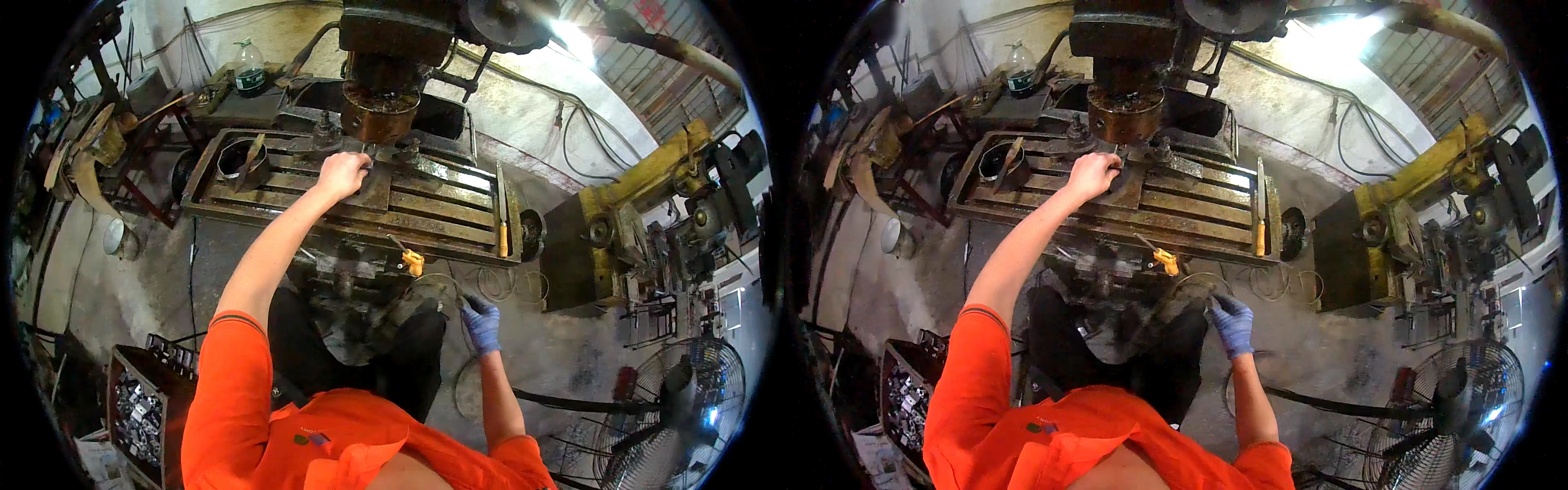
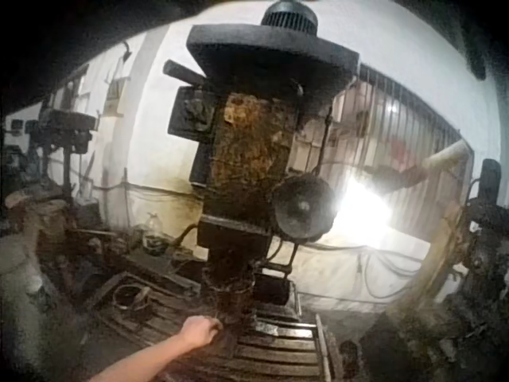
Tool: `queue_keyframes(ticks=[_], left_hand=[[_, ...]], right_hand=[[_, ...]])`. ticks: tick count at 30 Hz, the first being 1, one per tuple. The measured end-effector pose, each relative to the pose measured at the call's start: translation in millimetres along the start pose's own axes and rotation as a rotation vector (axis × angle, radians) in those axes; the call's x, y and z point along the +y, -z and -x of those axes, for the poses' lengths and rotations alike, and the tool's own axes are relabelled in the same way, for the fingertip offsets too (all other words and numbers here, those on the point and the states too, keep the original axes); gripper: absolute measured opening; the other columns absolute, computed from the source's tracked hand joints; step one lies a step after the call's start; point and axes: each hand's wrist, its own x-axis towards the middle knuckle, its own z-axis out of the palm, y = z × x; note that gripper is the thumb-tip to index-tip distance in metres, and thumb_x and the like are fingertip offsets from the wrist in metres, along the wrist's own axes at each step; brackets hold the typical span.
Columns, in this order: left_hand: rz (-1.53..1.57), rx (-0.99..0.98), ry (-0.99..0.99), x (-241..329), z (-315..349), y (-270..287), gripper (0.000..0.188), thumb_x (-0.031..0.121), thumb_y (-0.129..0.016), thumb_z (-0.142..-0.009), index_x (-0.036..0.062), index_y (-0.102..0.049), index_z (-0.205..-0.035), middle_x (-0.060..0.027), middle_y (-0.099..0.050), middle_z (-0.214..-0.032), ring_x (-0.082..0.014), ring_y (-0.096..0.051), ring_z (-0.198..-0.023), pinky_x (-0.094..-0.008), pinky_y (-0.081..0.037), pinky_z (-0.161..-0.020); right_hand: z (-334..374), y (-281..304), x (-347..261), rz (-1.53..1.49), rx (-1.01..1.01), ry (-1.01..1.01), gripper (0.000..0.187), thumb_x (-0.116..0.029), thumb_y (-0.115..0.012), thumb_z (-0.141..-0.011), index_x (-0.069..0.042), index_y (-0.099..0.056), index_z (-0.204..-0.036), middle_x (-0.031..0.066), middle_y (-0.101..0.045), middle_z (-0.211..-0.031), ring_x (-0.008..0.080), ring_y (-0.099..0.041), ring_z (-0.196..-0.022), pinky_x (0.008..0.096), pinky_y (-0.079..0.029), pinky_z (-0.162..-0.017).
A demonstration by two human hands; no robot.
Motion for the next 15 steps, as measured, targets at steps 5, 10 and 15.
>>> queue_keyframes(ticks=[5, 10, 15], left_hand=[[0.021, 0.089, -0.002, 6.4, -3.4, -5.7, 0.02, 0.017, -0.062, -0.073, 0.0096, -0.064, -0.092, -0.0122, -0.064, -0.087, -0.0305, -0.061, -0.08, -0.0408, -0.049, -0.07], [-0.005, 0.1, 0.011, 9.6, -0.8, -3.8, 0.019, 0.016, -0.062, -0.073, 0.0098, -0.064, -0.091, -0.0123, -0.063, -0.086, -0.0306, -0.061, -0.078, -0.0408, -0.049, -0.068], [-0.121, 0.049, 0.001, 7.3, -5.5, -4.5, 0.018, 0.017, -0.062, -0.074, 0.0092, -0.062, -0.09, -0.0124, -0.064, -0.085, -0.0311, -0.061, -0.076, -0.0413, -0.048, -0.065]], right_hand=[[5.0, 28.2, 1.8, 0.255, 0.037, 0.085, 0.029, -0.009, -0.066, -0.075, 0.008, -0.061, -0.098, 0.0101, -0.066, -0.086, 0.0116, -0.059, -0.075, 0.0262, -0.047, -0.068], [6.1, 31.9, -10.1, 0.42, 0.089, 0.149, 0.019, -0.009, -0.06, -0.08, 0.004, -0.066, -0.092, 0.0054, -0.066, -0.079, 0.0083, -0.058, -0.072, 0.0225, -0.045, -0.067], [8.8, 21.4, -32.4, 0.438, 0.043, 0.208, 0.018, -0.01, -0.059, -0.081, 0.004, -0.066, -0.09, 0.0056, -0.066, -0.077, 0.0081, -0.057, -0.07, 0.0224, -0.045, -0.065]])
